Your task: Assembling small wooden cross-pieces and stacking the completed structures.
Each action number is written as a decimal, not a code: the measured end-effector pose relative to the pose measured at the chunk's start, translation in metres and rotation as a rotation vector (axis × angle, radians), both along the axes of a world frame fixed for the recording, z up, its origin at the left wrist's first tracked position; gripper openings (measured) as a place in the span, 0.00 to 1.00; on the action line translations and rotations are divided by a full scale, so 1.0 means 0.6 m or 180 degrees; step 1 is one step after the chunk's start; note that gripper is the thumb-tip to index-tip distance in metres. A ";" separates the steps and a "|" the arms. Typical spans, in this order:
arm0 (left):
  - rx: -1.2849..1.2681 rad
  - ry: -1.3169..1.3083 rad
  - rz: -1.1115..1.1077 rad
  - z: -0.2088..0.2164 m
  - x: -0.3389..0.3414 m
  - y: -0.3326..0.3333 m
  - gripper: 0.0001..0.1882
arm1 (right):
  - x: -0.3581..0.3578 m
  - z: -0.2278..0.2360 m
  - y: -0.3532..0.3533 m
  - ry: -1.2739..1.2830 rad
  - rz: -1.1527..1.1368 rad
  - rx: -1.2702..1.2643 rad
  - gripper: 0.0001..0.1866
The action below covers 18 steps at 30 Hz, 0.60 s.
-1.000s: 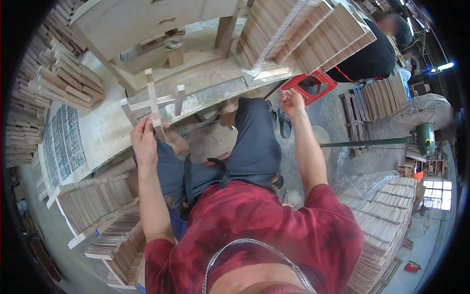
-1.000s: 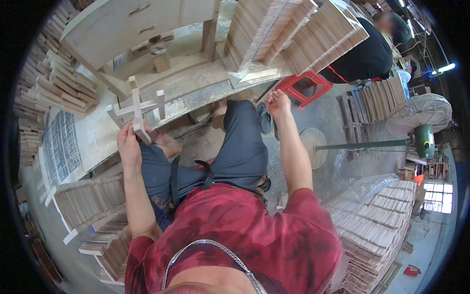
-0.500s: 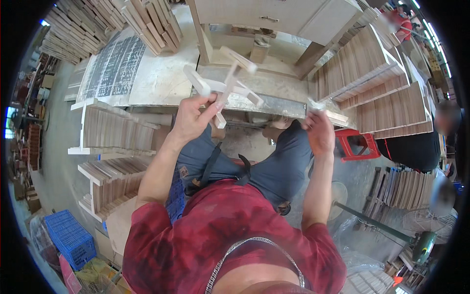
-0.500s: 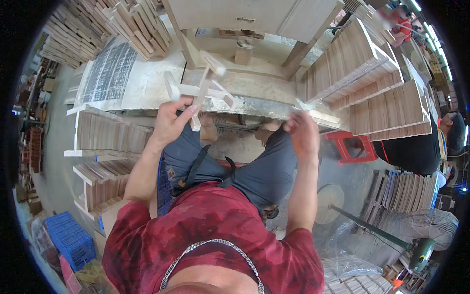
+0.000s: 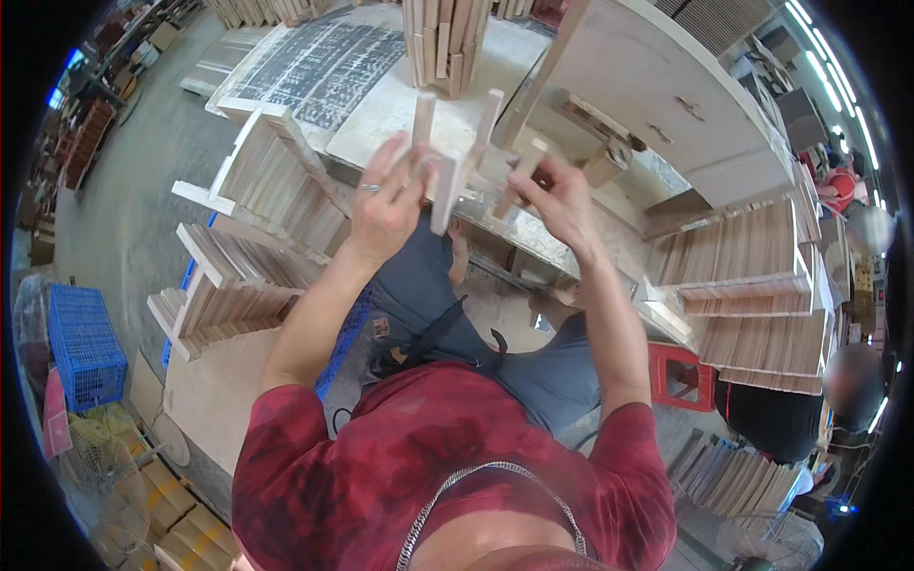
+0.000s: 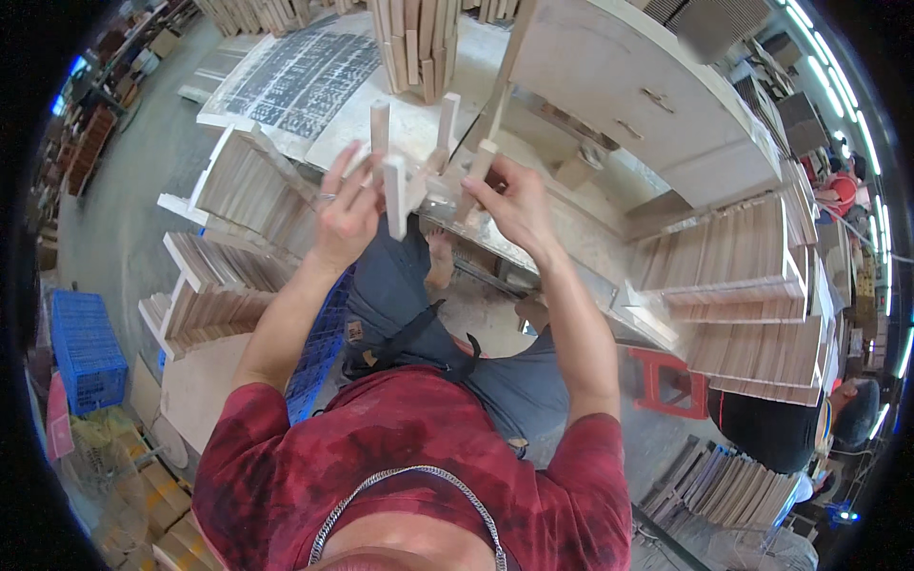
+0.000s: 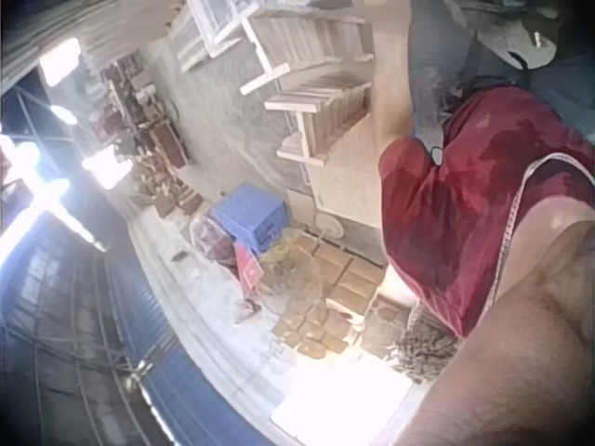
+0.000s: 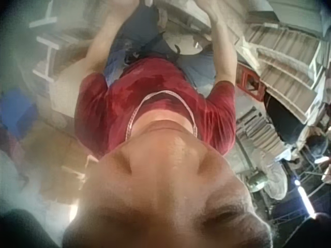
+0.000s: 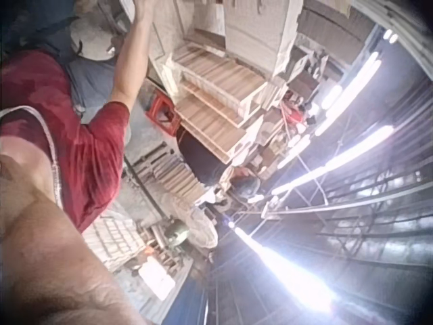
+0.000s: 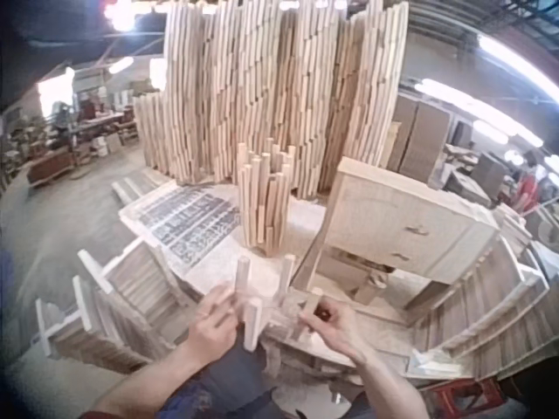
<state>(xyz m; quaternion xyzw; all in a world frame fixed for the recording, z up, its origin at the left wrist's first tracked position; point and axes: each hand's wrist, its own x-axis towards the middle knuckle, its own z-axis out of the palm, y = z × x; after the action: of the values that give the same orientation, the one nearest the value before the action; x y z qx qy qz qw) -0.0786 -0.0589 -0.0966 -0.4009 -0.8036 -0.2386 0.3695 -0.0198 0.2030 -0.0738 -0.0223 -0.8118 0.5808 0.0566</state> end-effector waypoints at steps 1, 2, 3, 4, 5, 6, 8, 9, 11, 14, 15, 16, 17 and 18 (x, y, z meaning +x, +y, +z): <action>0.0228 -0.0208 0.0171 -0.010 -0.004 -0.017 0.22 | -0.031 -0.021 -0.013 0.0021 -0.0035 0.0102 0.15; 0.0211 -0.0192 0.0189 -0.022 -0.012 -0.023 0.22 | -0.065 -0.041 -0.024 0.0018 -0.0133 0.0257 0.16; 0.0711 -0.0882 0.0261 -0.036 -0.017 -0.026 0.24 | -0.093 -0.061 -0.034 0.0066 -0.0055 0.0167 0.16; 0.1178 -0.1605 0.0320 -0.050 -0.023 -0.028 0.26 | -0.120 -0.080 -0.046 0.0137 -0.0091 0.0329 0.15; 0.1316 -0.1980 0.0362 -0.064 -0.041 -0.025 0.29 | -0.145 -0.098 -0.057 0.0194 -0.0173 0.0580 0.15; 0.1346 -0.1874 0.0376 -0.078 -0.060 -0.021 0.29 | -0.167 -0.115 -0.067 0.0223 -0.0102 0.0484 0.15; 0.1534 -0.2345 0.0128 -0.103 -0.103 -0.006 0.31 | -0.197 -0.141 -0.083 0.0549 -0.0397 0.0797 0.15; 0.1868 -0.2459 0.0056 -0.115 -0.124 0.006 0.24 | -0.203 -0.153 -0.091 0.0678 -0.0291 0.0732 0.15; 0.1594 -0.2564 0.0391 -0.136 -0.154 0.009 0.19 | -0.207 -0.172 -0.103 0.0722 -0.0688 0.0785 0.17; 0.1726 -0.2315 0.0431 -0.165 -0.182 0.017 0.11 | -0.207 -0.191 -0.106 0.0836 -0.0676 0.1242 0.17; 0.1560 -0.2271 0.0469 -0.174 -0.185 0.013 0.11 | -0.207 -0.196 -0.107 0.1016 -0.0700 0.1346 0.18; 0.1358 -0.2291 0.0496 -0.182 -0.188 0.009 0.11 | -0.211 -0.200 -0.106 0.1015 -0.0681 0.1328 0.18; 0.1355 -0.2222 0.0462 -0.189 -0.191 0.005 0.11 | -0.212 -0.204 -0.107 0.0898 -0.0660 0.1423 0.17; 0.1142 -0.2137 0.0577 -0.197 -0.191 0.001 0.11 | -0.214 -0.206 -0.106 0.0845 -0.0716 0.1544 0.17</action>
<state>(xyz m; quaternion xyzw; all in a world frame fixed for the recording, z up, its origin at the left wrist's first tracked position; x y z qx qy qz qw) -0.1932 -0.0585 -0.2146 -0.1570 -0.8575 -0.4596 0.1697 -0.1482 0.1392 -0.1973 -0.0218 -0.9048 0.3578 0.2300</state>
